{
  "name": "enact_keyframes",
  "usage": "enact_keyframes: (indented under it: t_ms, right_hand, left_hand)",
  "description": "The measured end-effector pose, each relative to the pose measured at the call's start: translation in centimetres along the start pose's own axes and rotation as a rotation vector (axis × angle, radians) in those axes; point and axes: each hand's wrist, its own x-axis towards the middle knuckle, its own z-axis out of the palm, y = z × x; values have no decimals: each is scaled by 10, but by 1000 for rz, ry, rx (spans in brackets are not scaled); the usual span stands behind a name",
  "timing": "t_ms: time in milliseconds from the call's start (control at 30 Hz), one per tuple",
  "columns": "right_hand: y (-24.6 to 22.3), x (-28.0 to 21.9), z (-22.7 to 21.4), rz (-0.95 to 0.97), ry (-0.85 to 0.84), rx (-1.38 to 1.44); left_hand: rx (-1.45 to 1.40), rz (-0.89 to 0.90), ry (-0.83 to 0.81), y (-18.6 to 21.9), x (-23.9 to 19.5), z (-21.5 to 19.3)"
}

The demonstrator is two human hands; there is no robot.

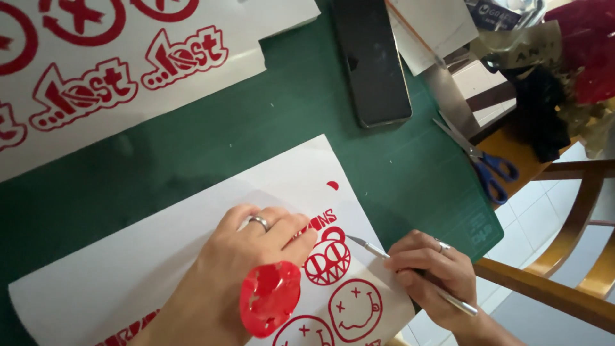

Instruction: Using a weeding tool to remove excess red vinyl from a sheet of printed stickers.

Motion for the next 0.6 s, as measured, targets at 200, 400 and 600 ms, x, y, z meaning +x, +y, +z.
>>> enact_keyframes:
  t_ms: [200,400,600]
  right_hand:
    - [-4,10,-4,-14,-70,15]
    - [-7,10,-2,-16,-55,-27]
    - [-6,11,-1,-31,-49,-34]
  left_hand:
    - [253,57,84,-4,2,16]
    - [403,64,92,-2,3,21]
    - [445,63,113,-2,5,22]
